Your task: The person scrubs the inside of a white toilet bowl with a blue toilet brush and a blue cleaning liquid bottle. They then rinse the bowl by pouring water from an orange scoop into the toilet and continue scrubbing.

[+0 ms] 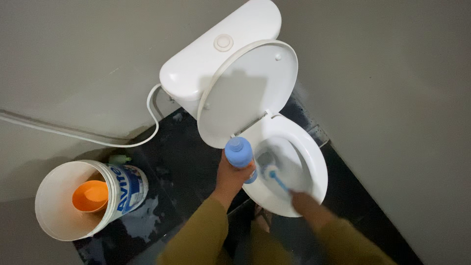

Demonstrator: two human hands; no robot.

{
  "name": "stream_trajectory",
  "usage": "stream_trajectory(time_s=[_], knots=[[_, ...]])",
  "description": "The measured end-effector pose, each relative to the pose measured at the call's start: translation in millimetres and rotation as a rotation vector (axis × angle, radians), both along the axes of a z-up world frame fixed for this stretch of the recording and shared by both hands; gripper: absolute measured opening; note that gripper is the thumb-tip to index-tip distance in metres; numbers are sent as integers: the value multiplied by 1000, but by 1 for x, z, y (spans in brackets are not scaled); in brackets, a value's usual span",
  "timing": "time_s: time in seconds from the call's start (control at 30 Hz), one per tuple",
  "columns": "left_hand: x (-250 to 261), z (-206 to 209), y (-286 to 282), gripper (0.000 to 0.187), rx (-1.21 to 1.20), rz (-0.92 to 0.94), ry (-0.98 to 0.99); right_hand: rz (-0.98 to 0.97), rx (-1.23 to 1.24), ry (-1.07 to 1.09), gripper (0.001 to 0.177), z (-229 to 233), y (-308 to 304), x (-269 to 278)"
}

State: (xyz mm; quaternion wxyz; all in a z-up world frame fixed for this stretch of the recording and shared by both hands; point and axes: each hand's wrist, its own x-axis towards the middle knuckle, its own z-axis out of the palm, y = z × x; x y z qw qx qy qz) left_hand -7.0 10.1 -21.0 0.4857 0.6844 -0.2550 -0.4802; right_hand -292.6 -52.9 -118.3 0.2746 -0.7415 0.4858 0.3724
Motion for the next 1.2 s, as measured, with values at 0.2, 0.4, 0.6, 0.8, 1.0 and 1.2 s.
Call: stream_trajectory(time_s=[0.2,0.4,0.6,0.8,1.0,1.2], knots=[[5,13,7,84,2,27,-122,16,-2,185,51,33,-13,-24],[0,11,2,79,-26,50,-53,-113,-159,126,52,24,-52,-27],[7,3,4,81,-29,39,-66,-106,-116,-43,51,-82,-41,50],[15,0,11,82,40,78,-80,204,83,84,45,-134,-46,37],[15,2,18,82,81,74,-27,249,88,72,40,-152,-72,36],[17,0,8,84,6,23,-111,749,30,-83,49,-142,-57,84]])
